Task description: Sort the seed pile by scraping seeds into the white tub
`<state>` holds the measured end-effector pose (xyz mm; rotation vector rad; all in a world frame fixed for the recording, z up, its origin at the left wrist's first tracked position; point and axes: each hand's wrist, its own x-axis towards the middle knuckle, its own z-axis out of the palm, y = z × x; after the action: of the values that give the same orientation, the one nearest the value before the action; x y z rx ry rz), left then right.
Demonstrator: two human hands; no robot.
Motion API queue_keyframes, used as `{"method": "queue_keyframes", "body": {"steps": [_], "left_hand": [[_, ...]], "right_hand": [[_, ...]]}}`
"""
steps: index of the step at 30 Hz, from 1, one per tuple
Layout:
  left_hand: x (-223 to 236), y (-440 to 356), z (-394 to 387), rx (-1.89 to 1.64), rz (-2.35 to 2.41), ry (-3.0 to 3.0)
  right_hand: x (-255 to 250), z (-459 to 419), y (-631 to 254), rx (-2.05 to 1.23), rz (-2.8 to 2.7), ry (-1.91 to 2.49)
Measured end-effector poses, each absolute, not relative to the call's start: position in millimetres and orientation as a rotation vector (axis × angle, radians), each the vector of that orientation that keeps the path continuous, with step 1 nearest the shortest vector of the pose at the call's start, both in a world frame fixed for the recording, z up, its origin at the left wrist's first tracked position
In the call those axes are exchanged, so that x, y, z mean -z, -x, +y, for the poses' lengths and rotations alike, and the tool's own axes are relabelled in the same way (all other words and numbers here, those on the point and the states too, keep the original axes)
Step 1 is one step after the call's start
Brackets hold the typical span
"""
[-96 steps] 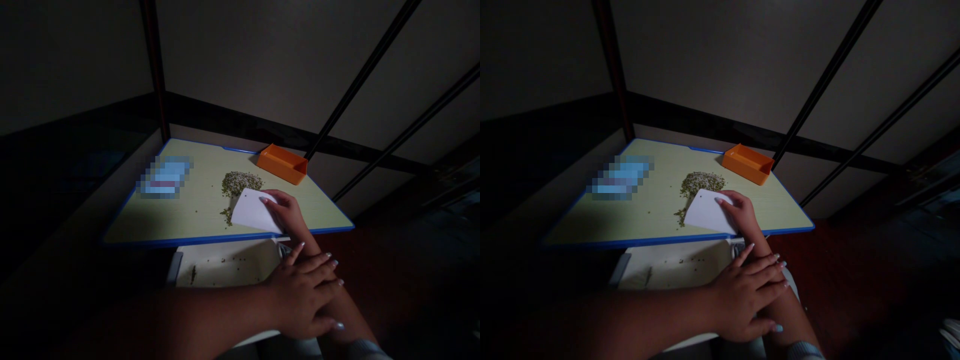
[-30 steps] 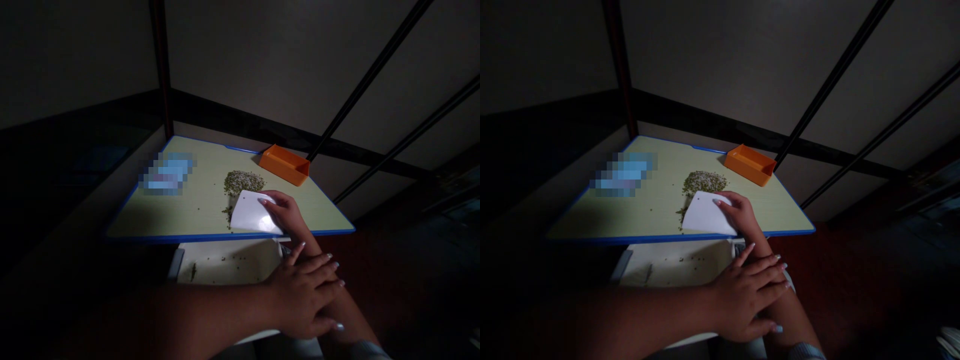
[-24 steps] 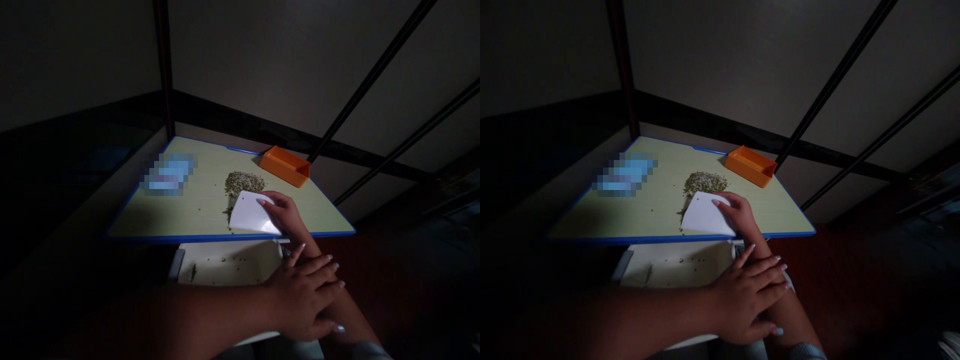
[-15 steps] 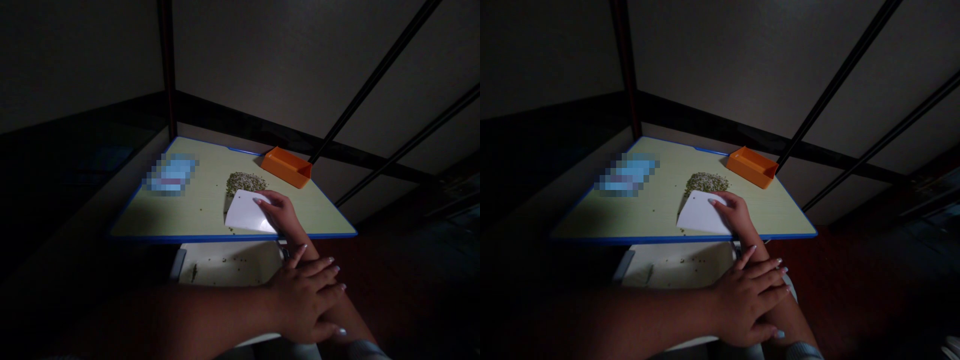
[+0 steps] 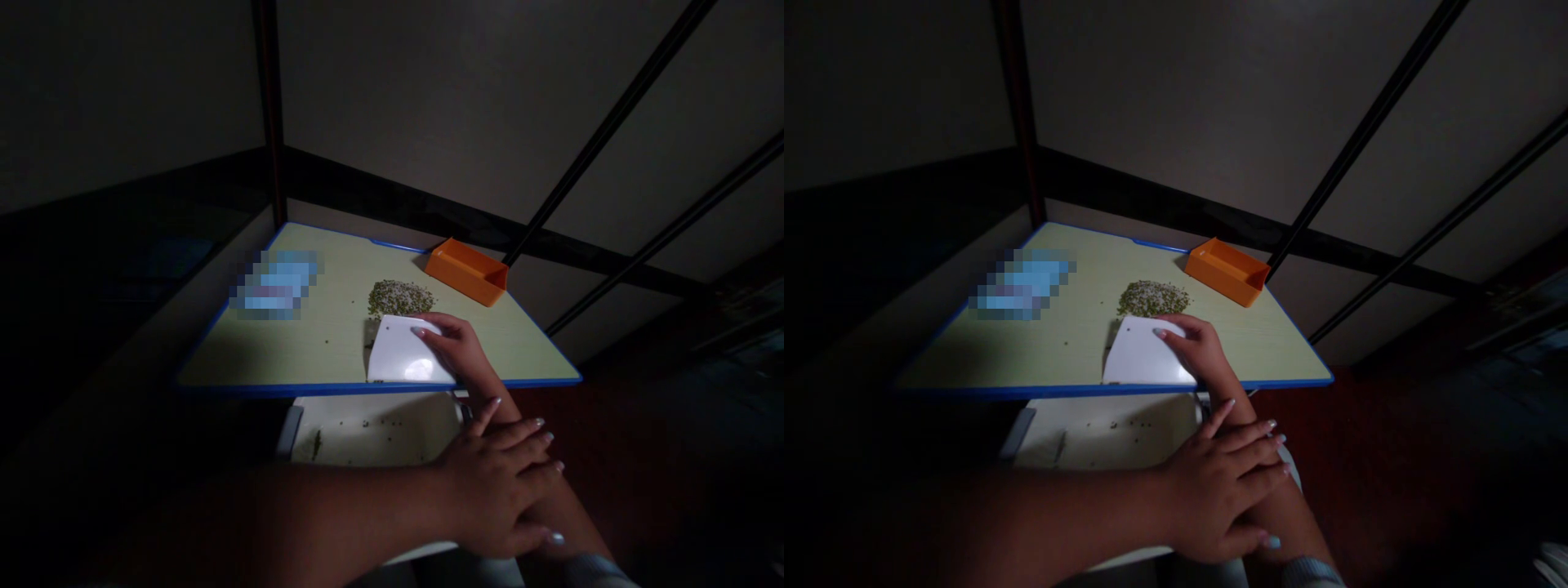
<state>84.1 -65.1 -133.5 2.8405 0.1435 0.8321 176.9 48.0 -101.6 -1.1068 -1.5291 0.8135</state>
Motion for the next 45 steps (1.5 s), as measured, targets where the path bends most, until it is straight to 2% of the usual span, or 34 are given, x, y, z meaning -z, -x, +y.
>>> {"method": "queue_keyframes", "body": {"steps": [19, 24, 39, 45], "left_hand": [[131, -80, -66, -0.833, 0.163, -2.862], [136, -79, -68, -0.941, 0.233, -2.959], [141, -80, -66, -1.081, 0.361, -3.145], [167, -97, -60, -1.407, 0.347, -3.209]], "right_hand": [[99, 43, -177, -0.755, -1.529, 1.104], [100, 47, -165, -0.727, -1.565, 1.114], [97, 47, -155, -0.876, -1.601, 1.04], [102, 38, -161, -0.78, -1.409, 1.142]]}}
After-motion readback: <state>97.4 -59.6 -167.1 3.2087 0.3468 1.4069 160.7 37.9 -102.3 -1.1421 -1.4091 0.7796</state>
